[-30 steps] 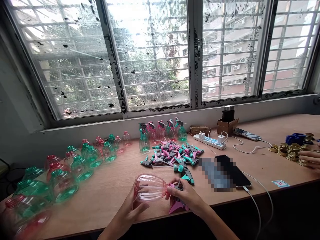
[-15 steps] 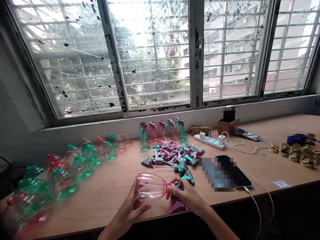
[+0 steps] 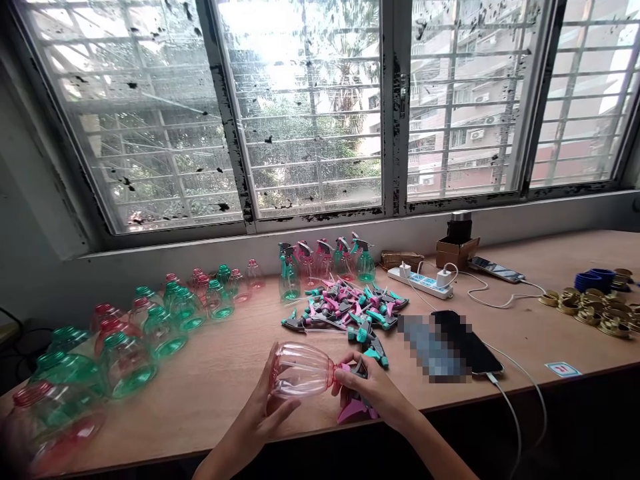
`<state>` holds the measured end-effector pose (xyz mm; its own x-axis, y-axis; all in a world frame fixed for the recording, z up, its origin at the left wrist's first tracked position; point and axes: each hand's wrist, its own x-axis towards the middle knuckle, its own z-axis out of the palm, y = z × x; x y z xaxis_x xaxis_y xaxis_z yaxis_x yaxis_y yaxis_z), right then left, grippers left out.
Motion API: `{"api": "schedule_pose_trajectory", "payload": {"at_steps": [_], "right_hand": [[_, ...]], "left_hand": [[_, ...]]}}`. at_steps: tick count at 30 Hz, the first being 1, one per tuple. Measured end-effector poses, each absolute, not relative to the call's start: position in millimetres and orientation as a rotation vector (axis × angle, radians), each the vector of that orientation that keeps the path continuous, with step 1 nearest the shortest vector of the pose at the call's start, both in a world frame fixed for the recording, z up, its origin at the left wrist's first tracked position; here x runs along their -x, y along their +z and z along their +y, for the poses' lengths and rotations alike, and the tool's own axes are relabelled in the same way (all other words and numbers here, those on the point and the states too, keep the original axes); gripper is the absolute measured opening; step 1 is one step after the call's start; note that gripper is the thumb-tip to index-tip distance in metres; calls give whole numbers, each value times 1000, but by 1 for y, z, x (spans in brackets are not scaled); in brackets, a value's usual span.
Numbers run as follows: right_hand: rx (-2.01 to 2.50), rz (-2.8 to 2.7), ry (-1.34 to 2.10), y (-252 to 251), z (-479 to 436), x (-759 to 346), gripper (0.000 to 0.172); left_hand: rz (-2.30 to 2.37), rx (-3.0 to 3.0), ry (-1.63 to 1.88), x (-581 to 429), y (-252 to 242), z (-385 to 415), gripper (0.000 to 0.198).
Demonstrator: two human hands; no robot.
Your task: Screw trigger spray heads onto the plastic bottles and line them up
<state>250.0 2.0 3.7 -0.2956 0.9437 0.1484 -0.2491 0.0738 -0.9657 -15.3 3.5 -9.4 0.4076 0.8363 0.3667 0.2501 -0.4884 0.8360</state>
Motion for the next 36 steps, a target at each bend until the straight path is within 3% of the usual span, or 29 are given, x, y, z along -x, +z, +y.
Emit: {"api": "schedule_pose_trajectory", "payload": {"at_steps": [3, 8, 20, 25, 33, 36], "right_hand": [[768, -1313, 1449, 3, 2, -251, 42], [776, -1328, 1433, 2, 2, -251, 42], [787, -1306, 1465, 3, 1, -252, 43], [764, -1306, 1472, 3, 1, -252, 41], [748, -1315, 1475, 3, 1, -252, 40], [750, -1326, 1466, 2, 2, -252, 40]], "left_hand": [[906, -1904, 1039, 16, -7, 3, 101], [899, -1852, 1037, 15, 3, -2, 83], [913, -1850, 1019, 12, 1, 0, 100], [908, -1849, 1031, 12, 7, -1, 89], [904, -1867, 1068, 14, -1, 0, 99], [883, -1854, 1047, 14, 3, -1, 95]]}}
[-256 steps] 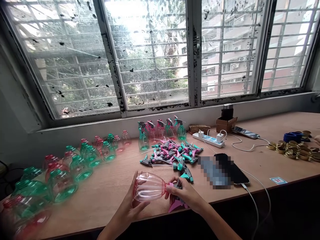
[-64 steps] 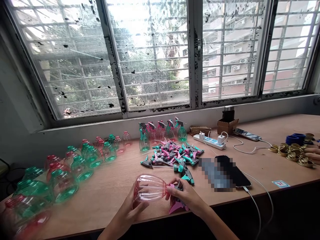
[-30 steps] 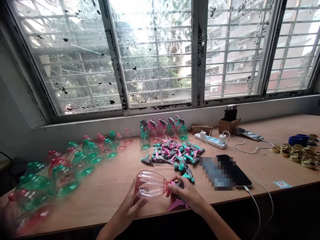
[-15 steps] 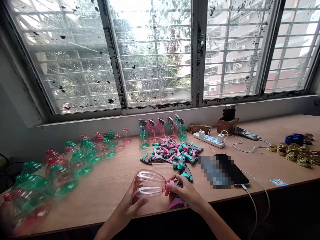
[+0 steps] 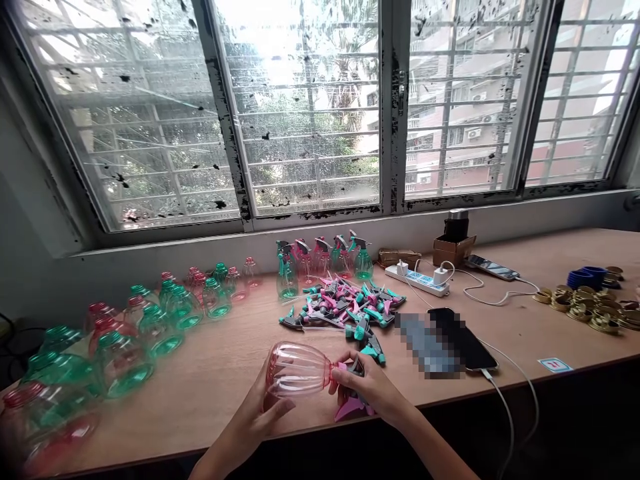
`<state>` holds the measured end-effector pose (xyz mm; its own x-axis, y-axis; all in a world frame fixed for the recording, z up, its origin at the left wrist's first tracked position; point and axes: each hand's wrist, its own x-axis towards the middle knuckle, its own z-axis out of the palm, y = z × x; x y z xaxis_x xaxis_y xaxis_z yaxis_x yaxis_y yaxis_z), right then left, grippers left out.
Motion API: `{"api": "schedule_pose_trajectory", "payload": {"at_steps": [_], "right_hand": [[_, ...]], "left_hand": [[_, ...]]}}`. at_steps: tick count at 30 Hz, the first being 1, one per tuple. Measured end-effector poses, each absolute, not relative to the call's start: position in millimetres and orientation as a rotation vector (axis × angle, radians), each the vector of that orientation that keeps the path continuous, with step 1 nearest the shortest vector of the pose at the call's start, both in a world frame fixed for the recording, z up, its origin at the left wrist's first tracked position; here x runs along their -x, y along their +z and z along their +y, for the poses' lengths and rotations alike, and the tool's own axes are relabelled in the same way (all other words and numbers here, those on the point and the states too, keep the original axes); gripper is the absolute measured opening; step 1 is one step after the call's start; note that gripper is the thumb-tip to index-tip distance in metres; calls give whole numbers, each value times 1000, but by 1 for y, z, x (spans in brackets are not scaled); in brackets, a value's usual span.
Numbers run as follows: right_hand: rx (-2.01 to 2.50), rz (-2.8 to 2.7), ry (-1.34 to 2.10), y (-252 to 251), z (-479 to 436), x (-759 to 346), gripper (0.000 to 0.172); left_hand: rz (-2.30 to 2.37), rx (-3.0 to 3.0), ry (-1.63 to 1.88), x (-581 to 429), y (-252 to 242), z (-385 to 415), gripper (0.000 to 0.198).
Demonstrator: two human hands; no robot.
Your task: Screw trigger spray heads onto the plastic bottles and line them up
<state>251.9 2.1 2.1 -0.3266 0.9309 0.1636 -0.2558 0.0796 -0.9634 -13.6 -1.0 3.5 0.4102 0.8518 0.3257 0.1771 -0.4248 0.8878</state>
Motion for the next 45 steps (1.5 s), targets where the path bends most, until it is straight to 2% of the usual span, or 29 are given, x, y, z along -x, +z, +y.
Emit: {"api": "schedule_pose_trajectory", "payload": {"at_steps": [4, 15, 21, 33, 37, 45], "right_hand": [[740, -1340, 1452, -1, 4, -252, 37], [757, -1315, 1455, 0, 3, -252, 41], [768, -1302, 1462, 3, 2, -251, 46], [742, -1303, 1468, 2, 3, -250, 43], [763, -1298, 1474, 4, 2, -250, 45], [788, -1292, 1469, 5, 1, -249, 49]], "left_hand": [[891, -1875, 1054, 14, 4, 1, 87], [891, -1870, 1065, 15, -4, 3, 96], [884, -1814, 1067, 11, 10, -4, 78], [860, -1827, 1078, 16, -4, 2, 88], [904, -1836, 1014, 17, -1, 1, 101], [919, -1766, 1013, 17, -2, 4, 92]]}}
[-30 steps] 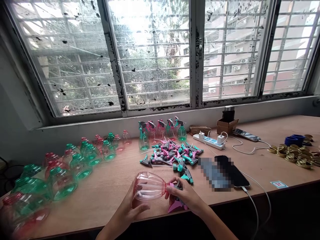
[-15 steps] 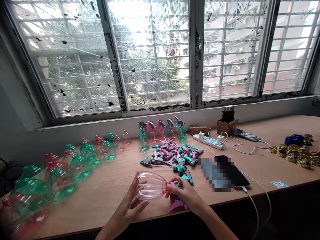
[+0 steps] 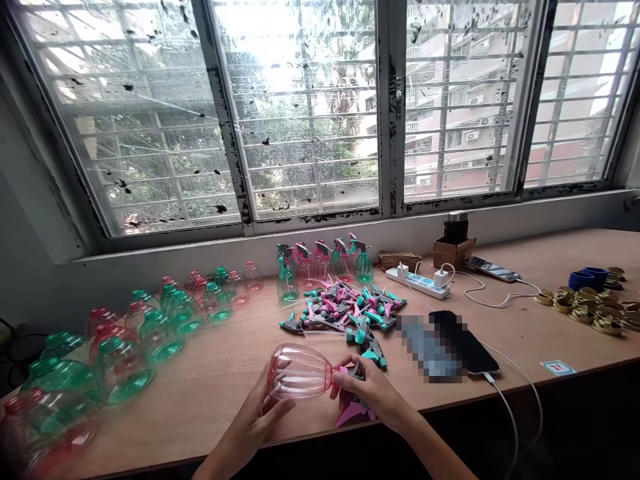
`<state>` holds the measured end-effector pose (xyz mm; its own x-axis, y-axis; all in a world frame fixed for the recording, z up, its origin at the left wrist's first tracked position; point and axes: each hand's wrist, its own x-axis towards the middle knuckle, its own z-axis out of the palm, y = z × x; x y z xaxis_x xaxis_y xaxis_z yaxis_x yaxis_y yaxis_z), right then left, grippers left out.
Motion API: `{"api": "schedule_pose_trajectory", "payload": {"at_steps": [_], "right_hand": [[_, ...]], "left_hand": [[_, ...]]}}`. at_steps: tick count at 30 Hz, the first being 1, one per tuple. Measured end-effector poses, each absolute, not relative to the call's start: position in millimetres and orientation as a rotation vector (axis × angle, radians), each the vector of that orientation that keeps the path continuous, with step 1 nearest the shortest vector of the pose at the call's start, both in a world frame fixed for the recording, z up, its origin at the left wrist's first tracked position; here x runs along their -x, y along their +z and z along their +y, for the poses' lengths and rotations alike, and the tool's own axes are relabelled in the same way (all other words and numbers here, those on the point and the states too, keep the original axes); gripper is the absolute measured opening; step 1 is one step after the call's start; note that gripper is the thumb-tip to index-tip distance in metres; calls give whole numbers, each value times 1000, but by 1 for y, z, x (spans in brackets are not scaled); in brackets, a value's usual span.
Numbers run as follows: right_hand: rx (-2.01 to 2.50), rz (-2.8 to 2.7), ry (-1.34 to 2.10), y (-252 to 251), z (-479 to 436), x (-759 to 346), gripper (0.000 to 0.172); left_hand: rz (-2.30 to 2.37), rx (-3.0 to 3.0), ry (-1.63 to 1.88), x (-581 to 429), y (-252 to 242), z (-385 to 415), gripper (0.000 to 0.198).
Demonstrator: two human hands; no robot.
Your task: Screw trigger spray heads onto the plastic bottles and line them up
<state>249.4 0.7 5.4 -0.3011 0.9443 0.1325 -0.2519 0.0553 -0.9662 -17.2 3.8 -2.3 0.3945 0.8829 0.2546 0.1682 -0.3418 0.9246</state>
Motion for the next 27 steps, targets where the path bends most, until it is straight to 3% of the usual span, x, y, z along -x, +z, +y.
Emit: {"api": "schedule_pose_trajectory", "payload": {"at_steps": [10, 16, 27], "right_hand": [[791, -1294, 1470, 6, 0, -250, 48], [800, -1303, 1469, 8, -2, -250, 48], [797, -1301, 1460, 7, 1, -250, 47]], "left_hand": [[909, -1787, 1007, 15, 0, 1, 99], [932, -1778, 1017, 16, 6, -5, 86], [955, -1888, 1110, 16, -1, 3, 81]]}}
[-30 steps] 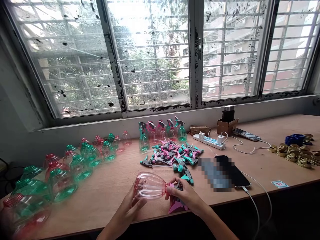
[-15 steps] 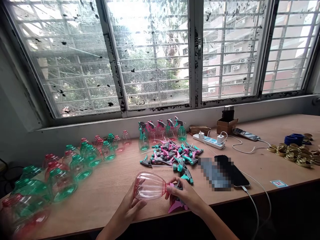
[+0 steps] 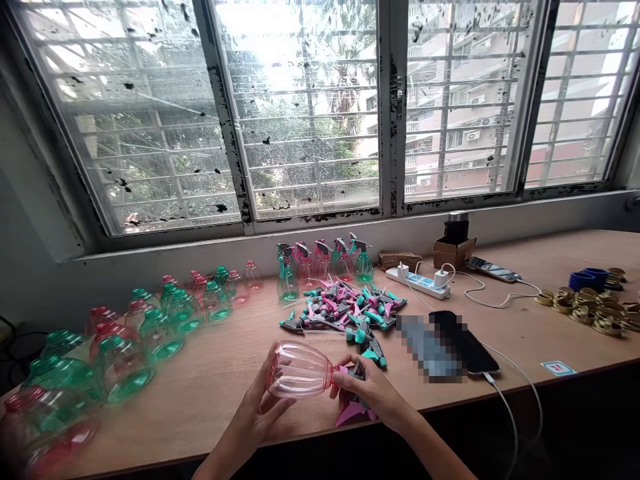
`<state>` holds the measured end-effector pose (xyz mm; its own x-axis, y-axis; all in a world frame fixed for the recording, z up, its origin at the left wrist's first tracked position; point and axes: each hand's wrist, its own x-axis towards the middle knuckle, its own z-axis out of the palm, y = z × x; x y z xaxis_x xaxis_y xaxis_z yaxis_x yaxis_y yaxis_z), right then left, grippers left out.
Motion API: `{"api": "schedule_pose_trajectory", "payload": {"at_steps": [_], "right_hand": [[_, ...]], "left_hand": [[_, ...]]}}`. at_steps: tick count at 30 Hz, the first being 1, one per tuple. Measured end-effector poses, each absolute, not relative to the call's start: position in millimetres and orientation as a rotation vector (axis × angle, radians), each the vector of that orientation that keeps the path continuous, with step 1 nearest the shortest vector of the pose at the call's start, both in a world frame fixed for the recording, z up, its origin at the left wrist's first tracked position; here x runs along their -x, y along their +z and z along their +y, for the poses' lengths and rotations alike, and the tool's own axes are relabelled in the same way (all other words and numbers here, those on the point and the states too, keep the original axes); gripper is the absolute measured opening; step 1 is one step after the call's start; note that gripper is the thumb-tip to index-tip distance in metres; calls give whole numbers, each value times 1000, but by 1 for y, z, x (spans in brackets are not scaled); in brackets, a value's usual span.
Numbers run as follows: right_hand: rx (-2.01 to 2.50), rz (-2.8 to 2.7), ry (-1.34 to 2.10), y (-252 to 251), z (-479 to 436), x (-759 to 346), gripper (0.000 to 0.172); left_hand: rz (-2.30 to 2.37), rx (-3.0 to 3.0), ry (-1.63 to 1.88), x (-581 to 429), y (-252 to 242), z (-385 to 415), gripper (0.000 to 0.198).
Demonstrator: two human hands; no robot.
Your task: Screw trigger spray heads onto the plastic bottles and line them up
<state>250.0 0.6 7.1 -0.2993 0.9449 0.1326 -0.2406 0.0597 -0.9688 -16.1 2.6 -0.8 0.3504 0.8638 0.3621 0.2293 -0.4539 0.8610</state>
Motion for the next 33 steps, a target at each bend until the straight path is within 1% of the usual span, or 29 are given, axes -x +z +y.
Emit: {"api": "schedule_pose_trajectory", "payload": {"at_steps": [2, 5, 6, 7, 10, 12, 17, 20, 24, 29, 33], "right_hand": [[800, -1307, 1459, 8, 1, -250, 48], [797, -1315, 1458, 8, 0, -250, 48], [798, -1316, 1457, 8, 0, -251, 48], [801, -1317, 1455, 7, 0, -251, 48], [808, -1310, 1459, 6, 1, -251, 49], [799, -1298, 1465, 4, 2, -250, 48], [741, -1279, 1471, 0, 5, -250, 44], [747, -1275, 1472, 0, 5, -250, 44], [742, -1275, 1466, 1, 5, -250, 46], [766, -1284, 1474, 3, 4, -250, 50], [772, -1308, 1481, 5, 1, -250, 49]], "left_hand": [[936, -1915, 1124, 16, -3, 4, 84], [930, -1899, 1102, 15, -2, 2, 100], [935, -1878, 1093, 14, 0, 1, 103], [941, -1855, 1083, 14, 2, -1, 100], [949, -1814, 1090, 13, 8, -6, 83], [952, -1821, 1099, 13, 10, -7, 79], [924, -1862, 1033, 14, 8, -8, 83], [919, -1844, 985, 15, 7, -9, 84], [867, -1810, 1070, 15, 3, -5, 97], [842, -1915, 1086, 16, -5, 5, 91], [840, -1878, 1107, 16, -4, 4, 98]]}}
